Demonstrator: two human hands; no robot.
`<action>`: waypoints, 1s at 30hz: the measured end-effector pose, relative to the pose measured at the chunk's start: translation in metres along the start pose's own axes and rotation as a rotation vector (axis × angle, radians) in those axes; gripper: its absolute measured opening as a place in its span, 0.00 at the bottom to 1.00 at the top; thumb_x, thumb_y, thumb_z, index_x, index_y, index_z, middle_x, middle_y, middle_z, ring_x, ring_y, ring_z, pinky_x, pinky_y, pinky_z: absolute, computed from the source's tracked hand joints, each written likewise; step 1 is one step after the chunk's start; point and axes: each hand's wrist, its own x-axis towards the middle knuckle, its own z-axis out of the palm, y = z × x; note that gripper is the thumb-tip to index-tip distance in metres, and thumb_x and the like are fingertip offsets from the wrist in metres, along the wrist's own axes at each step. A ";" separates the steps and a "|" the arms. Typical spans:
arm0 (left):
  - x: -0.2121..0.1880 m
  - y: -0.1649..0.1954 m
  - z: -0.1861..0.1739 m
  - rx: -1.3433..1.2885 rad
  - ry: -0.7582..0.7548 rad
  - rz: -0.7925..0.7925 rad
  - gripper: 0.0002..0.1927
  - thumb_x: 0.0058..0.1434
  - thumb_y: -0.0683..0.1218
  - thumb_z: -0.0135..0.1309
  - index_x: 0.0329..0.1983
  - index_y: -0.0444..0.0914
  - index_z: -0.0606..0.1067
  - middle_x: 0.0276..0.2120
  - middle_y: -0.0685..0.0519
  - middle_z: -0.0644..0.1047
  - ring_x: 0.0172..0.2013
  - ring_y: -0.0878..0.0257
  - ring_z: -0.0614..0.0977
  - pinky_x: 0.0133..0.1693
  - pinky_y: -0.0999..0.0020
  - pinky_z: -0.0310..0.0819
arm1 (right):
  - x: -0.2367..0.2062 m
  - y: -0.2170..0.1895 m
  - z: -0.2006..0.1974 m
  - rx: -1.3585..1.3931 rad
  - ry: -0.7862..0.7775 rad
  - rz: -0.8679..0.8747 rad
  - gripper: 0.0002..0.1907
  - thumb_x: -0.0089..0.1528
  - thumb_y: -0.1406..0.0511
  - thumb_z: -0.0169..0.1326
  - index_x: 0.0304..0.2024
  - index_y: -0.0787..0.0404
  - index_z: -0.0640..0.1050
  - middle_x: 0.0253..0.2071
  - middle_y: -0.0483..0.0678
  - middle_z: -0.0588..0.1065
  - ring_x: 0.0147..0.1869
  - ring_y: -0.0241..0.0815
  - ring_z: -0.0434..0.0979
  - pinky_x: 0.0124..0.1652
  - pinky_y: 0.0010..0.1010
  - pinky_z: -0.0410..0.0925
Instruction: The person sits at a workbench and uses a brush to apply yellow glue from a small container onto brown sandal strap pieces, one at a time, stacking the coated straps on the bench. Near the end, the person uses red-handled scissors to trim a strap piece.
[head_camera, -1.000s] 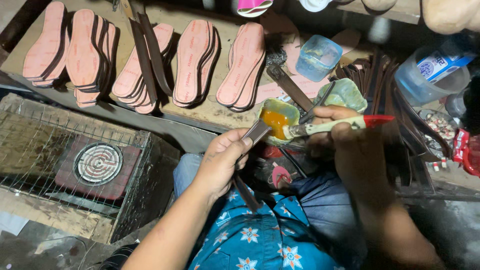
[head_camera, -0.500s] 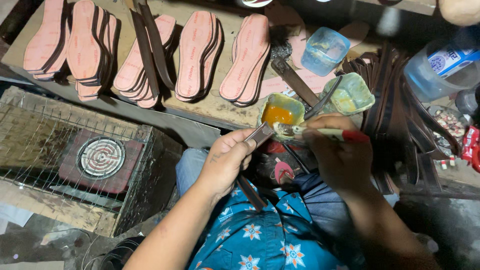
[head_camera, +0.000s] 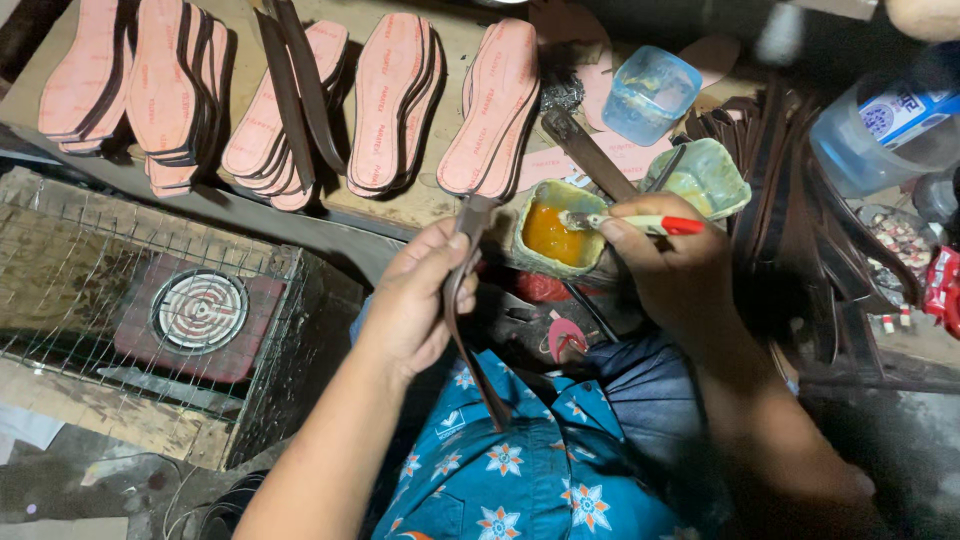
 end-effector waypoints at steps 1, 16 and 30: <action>0.001 0.002 -0.003 -0.024 0.065 -0.023 0.10 0.68 0.46 0.49 0.50 0.38 0.74 0.29 0.58 0.72 0.25 0.70 0.70 0.26 0.75 0.65 | 0.007 0.004 -0.002 -0.075 -0.017 -0.079 0.09 0.63 0.64 0.61 0.42 0.64 0.80 0.43 0.50 0.79 0.47 0.40 0.80 0.50 0.30 0.72; -0.049 -0.024 -0.065 0.643 -0.457 -0.181 0.11 0.65 0.44 0.56 0.48 0.35 0.79 0.36 0.55 0.83 0.40 0.70 0.83 0.46 0.74 0.78 | 0.030 0.025 0.023 -0.402 -0.053 -0.399 0.09 0.58 0.61 0.65 0.38 0.59 0.83 0.49 0.52 0.75 0.57 0.54 0.70 0.59 0.43 0.61; 0.006 0.011 0.016 0.545 0.138 0.359 0.07 0.66 0.43 0.55 0.40 0.33 0.77 0.22 0.56 0.77 0.19 0.70 0.73 0.23 0.74 0.68 | -0.021 -0.025 -0.004 0.375 -0.165 -0.185 0.10 0.62 0.75 0.60 0.44 0.62 0.75 0.51 0.54 0.79 0.53 0.39 0.79 0.51 0.29 0.73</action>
